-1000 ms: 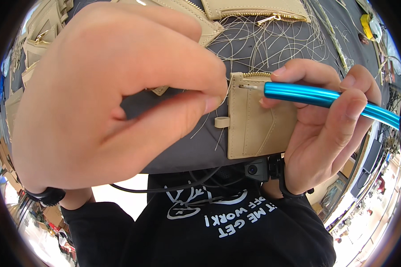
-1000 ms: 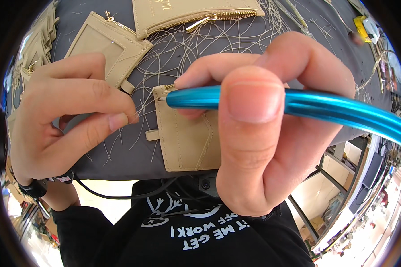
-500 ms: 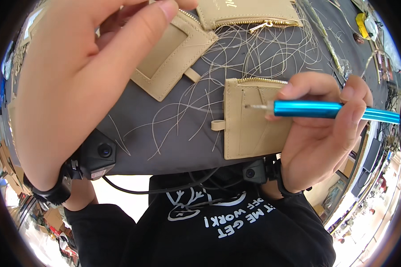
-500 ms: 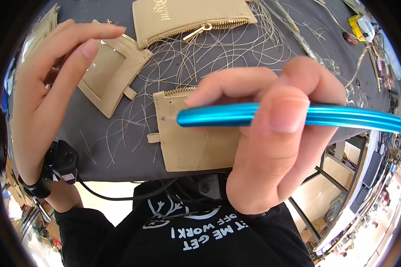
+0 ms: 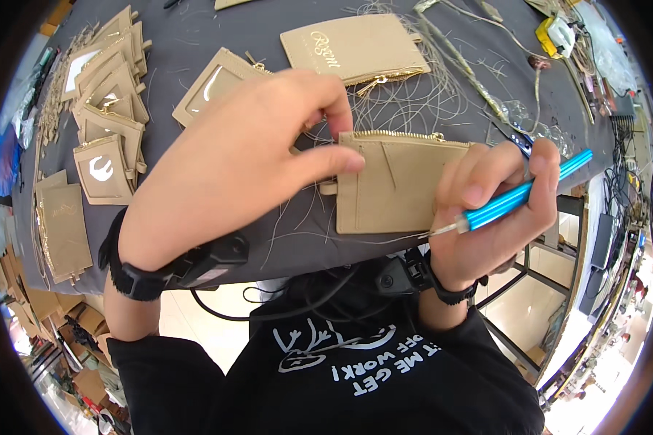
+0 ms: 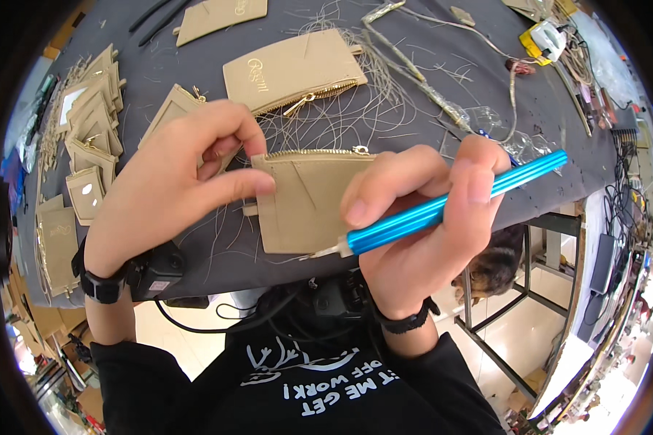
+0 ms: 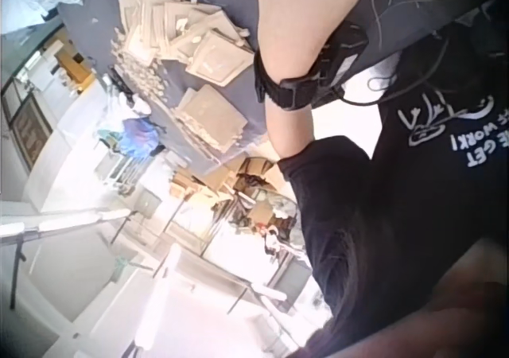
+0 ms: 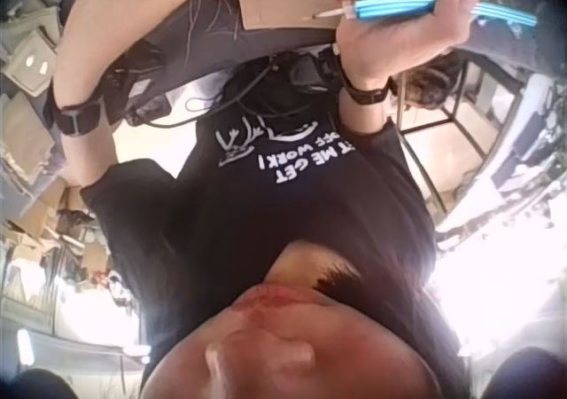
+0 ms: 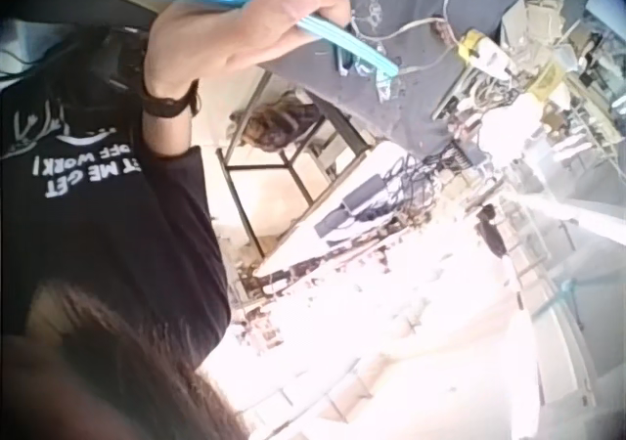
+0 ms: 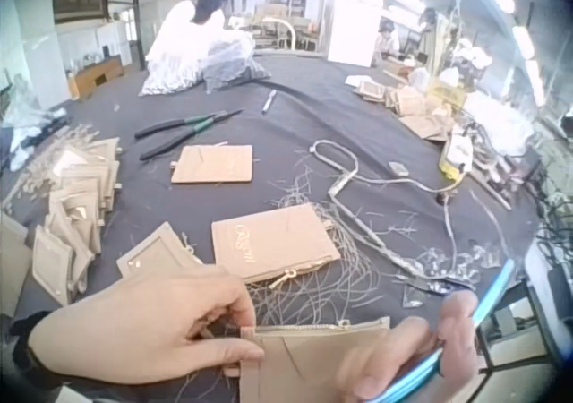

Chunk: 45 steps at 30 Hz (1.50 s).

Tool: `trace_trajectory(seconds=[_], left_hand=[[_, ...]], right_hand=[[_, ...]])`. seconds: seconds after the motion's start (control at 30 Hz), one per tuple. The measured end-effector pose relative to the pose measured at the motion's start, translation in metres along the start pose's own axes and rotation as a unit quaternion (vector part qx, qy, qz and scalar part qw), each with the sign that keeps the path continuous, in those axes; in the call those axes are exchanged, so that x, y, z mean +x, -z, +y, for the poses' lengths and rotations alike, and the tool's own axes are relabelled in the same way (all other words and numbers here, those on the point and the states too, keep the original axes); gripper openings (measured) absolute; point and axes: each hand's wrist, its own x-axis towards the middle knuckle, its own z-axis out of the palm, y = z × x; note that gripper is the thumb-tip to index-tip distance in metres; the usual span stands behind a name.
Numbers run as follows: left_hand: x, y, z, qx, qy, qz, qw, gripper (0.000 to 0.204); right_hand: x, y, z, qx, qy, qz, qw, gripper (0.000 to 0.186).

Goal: The person hand-sews beige leather pouches using a blue awl and thread. They repeatedly pick up pouches from a pile, stitch along the edges, and place them back down. The workspace is cluttered with loose threads and tools.

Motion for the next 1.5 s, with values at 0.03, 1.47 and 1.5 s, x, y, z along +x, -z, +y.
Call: trace_trajectory(seconds=[0.03, 1.47, 1.5], left_hand=[[0.002, 0.004, 0.002, 0.005, -0.02, 0.017, 1.0, 0.025], [-0.004, 0.017, -0.019, -0.035, -0.062, -0.115, 0.991, 0.012], [-0.002, 0.016, -0.017, -0.054, -0.051, -0.125, 0.989, 0.013]], right_hand=[[0.002, 0.0, -0.003, 0.019, -0.01, 0.026, 0.999, 0.024], [-0.003, -0.017, 0.011, -0.358, 0.001, -0.108, 0.927, 0.04], [0.0, -0.015, 0.009, -0.353, -0.03, -0.088, 0.931, 0.041]])
